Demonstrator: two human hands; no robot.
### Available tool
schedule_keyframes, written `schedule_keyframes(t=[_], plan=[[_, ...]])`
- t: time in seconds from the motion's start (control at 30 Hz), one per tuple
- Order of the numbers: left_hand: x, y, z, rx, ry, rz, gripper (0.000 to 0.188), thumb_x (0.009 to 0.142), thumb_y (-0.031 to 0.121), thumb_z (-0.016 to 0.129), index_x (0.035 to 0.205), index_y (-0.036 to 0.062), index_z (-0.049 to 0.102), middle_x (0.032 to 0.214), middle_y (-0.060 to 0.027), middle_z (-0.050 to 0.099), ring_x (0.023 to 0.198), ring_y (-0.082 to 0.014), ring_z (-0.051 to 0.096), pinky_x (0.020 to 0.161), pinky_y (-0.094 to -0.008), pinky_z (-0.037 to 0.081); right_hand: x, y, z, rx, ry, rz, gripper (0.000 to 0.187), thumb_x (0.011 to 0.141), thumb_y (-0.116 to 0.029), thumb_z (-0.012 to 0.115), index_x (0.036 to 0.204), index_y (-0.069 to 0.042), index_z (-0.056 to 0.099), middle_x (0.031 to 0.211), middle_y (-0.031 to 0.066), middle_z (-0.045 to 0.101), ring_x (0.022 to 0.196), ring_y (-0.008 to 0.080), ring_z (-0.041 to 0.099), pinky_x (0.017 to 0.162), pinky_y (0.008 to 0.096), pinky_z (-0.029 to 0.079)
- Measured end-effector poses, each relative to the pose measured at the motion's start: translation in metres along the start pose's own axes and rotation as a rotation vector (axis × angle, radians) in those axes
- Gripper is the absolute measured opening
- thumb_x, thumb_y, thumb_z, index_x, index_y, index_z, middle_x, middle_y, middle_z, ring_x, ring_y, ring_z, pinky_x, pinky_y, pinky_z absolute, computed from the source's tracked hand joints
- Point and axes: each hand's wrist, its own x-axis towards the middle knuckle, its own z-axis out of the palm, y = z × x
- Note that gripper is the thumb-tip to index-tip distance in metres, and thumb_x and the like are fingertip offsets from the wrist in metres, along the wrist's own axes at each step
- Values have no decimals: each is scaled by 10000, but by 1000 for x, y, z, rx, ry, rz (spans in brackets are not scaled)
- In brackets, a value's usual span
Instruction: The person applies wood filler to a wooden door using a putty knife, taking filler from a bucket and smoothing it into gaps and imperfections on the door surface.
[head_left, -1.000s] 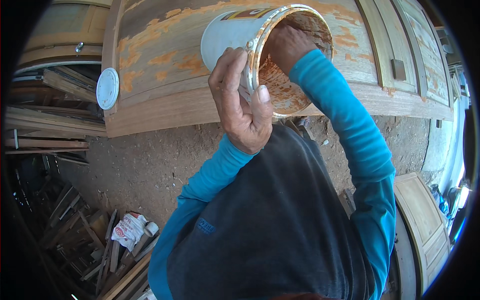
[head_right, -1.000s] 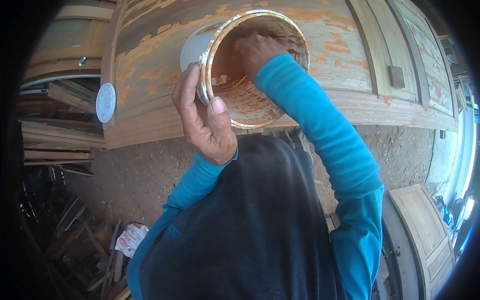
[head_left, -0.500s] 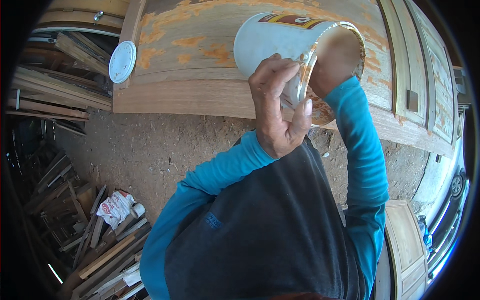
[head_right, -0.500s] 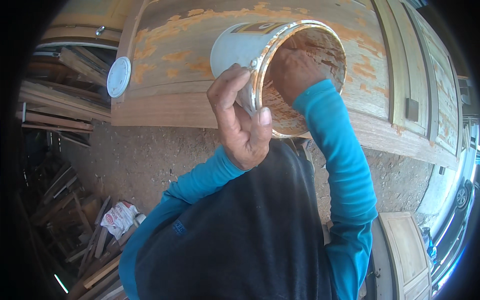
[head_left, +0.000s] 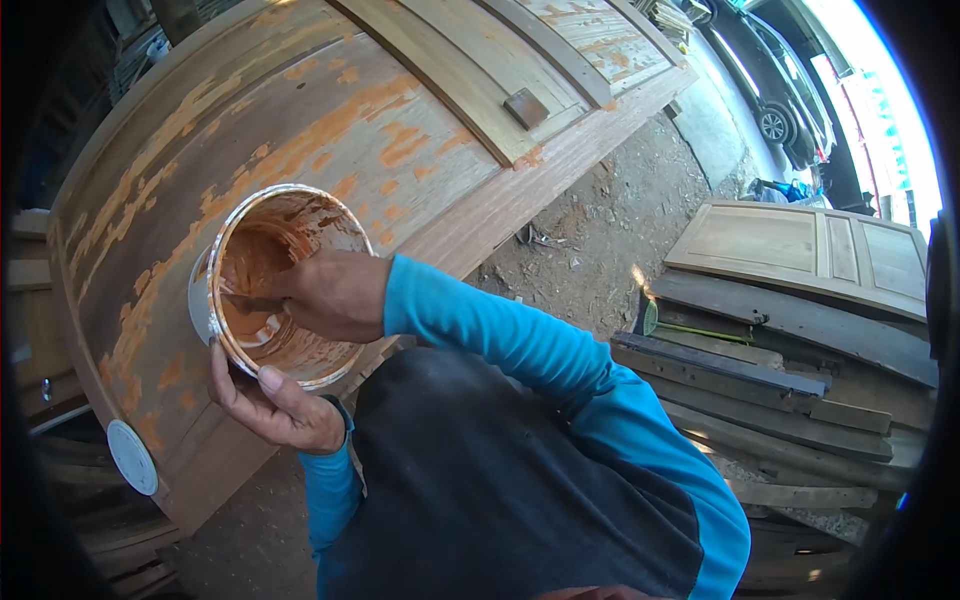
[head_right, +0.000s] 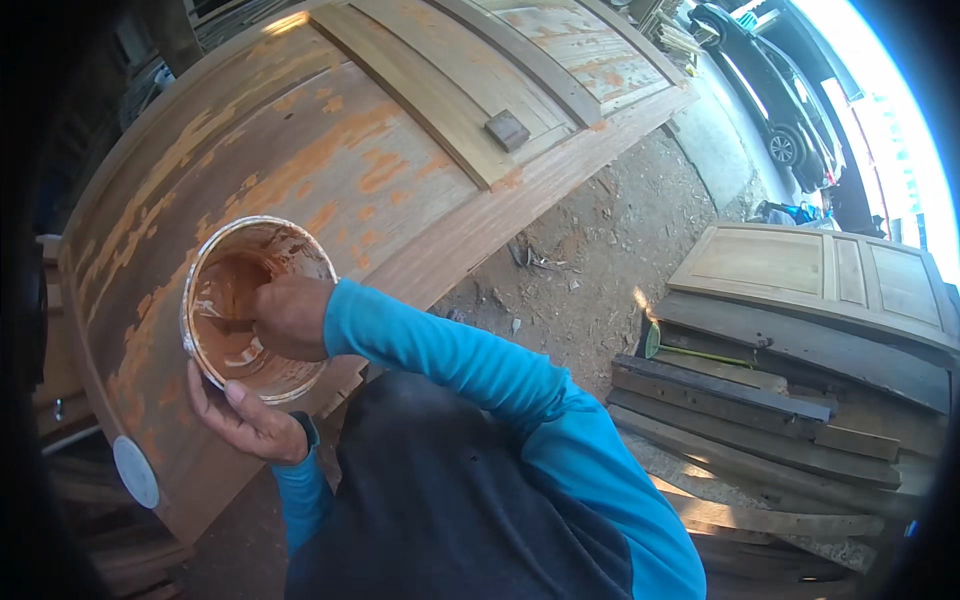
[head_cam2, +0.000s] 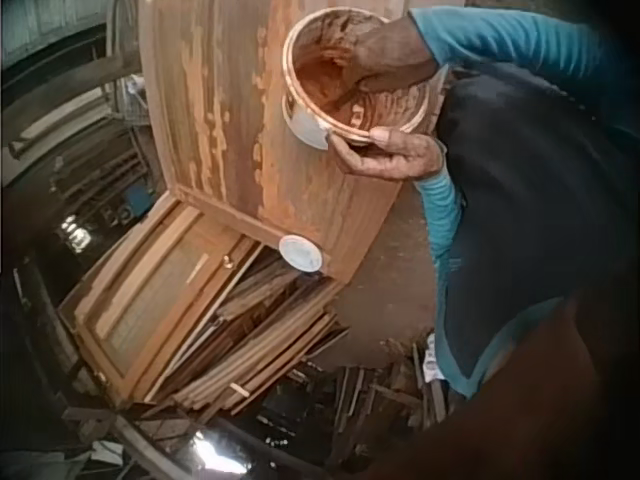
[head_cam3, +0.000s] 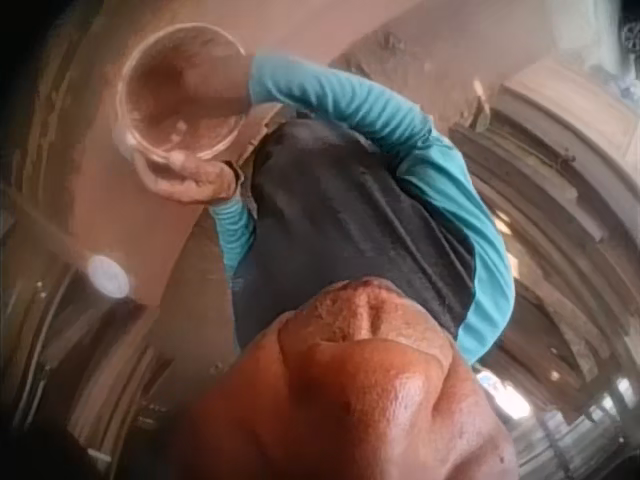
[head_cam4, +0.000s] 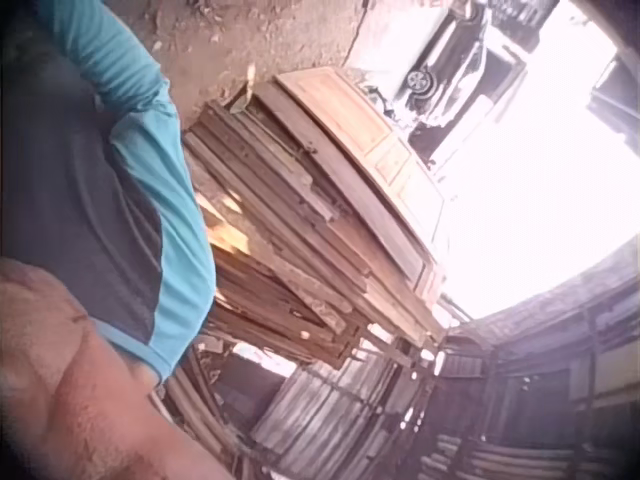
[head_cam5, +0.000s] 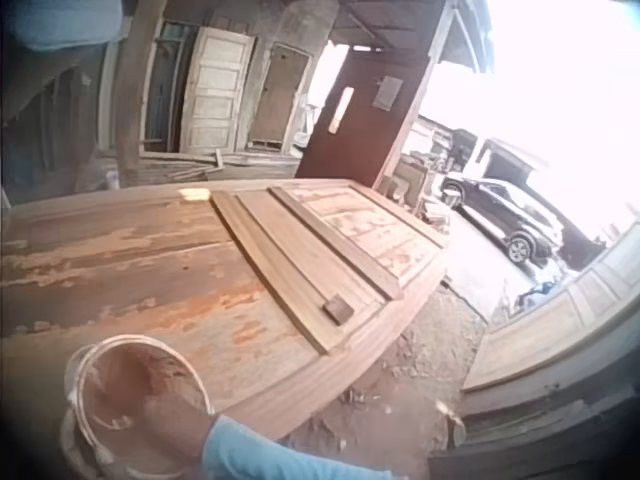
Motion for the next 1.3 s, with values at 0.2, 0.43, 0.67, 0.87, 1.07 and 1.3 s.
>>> schedule_keyframes(t=[0.2,0.43,0.67,0.87,1.07,1.3], plan=[[30,-4,-20,172,-13,93,477,1109,169,459,1515,-73,396,1456,-230,538,1371,-283,522,1177,-414,391,-70,-30,-42,658,173,261,304,1074,-111,504,1276,85,621,1043,105,724,906,153,696,792,317,562],[37,-5,-21,55,-5,5,466,1102,160,466,1498,-78,402,1507,-254,508,1367,-293,542,1158,-423,439,-79,-21,-31,782,250,247,298,1069,-115,560,1287,79,617,1073,104,731,933,145,698,794,296,564],[72,-10,-39,-74,139,-242,506,1090,231,483,1500,-62,427,1487,-246,532,1343,-318,577,1119,-453,513,-98,-11,13,1271,437,134,305,1065,-122,588,1319,44,613,1097,108,720,944,173,703,869,322,563],[91,-64,-122,-143,134,-435,578,1091,321,526,1506,-72,437,1505,-230,523,1384,-310,537,1192,-459,437,-173,31,46,1404,720,235,352,1052,-112,582,1376,28,590,1095,117,713,944,193,712,836,334,570],[13,-92,-146,38,329,-542,587,1117,403,478,1457,-75,492,1411,-228,587,1346,-303,552,1190,-435,403,-260,106,45,863,913,551,393,1056,-89,545,1430,23,593,1105,113,727,921,172,700,801,316,563],[-62,-125,-148,503,52,-307,382,1106,187,549,1385,-74,550,1289,-219,674,1186,-263,665,1032,-360,528,-275,137,52,-213,727,649,459,997,-66,615,1453,-111,629,1040,143,718,886,272,695,805,392,548]])
